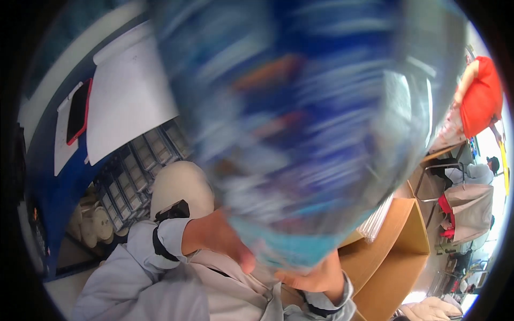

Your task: Organizing packaged items from a shelf into cardboard boxes and recording inventory on a notebook.

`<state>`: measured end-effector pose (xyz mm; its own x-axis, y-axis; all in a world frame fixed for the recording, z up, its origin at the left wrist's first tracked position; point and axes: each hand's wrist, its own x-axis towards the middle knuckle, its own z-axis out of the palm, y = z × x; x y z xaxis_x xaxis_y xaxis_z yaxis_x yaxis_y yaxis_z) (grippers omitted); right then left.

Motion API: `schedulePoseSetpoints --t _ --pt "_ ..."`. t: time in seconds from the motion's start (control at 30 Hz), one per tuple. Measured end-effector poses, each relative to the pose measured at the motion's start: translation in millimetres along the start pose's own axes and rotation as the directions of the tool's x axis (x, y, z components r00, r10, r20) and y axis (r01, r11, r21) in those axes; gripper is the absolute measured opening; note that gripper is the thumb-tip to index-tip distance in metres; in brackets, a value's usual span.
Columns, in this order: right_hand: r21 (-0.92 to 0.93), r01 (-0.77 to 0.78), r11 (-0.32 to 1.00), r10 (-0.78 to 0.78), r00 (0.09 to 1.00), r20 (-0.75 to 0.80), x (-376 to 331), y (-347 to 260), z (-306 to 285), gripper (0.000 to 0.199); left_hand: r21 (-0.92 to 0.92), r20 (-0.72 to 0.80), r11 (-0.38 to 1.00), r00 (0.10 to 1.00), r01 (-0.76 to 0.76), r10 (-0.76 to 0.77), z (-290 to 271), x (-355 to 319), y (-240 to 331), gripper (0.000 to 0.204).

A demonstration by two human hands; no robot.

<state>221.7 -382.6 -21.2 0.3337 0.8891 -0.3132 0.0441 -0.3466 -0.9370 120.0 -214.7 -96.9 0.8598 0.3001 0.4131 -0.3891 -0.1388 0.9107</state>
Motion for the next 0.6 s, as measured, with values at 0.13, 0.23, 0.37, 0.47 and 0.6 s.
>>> schedulePoseSetpoints --t 0.13,0.23,0.37,0.47,0.6 --pt "-0.472 0.383 0.794 -0.413 0.910 0.043 16.4 -7.7 -13.1 0.102 0.062 0.142 0.993 0.984 0.099 -0.107 40.6 -21.9 -0.8 0.109" --pt "-0.610 0.422 0.671 -0.375 0.902 0.213 24.2 -11.9 -11.7 0.099 0.150 0.201 0.964 0.948 0.219 -0.247 -32.0 -97.7 6.4 0.096" --pt "-0.739 0.493 0.459 -0.252 0.870 0.423 35.1 -7.9 12.6 0.097 0.193 0.323 0.909 0.850 0.370 -0.415 -31.2 -123.1 1.3 0.078" --pt "-0.773 0.480 0.415 -0.230 0.877 0.421 50.9 25.2 31.2 0.095 0.222 0.447 0.859 0.734 0.462 -0.511 -27.0 -132.9 -8.5 0.066" --pt "-0.858 0.415 0.302 -0.273 0.900 0.339 56.3 41.0 47.1 0.097 0.299 0.635 0.843 0.567 0.447 -0.525 -36.3 -113.6 37.2 0.062"
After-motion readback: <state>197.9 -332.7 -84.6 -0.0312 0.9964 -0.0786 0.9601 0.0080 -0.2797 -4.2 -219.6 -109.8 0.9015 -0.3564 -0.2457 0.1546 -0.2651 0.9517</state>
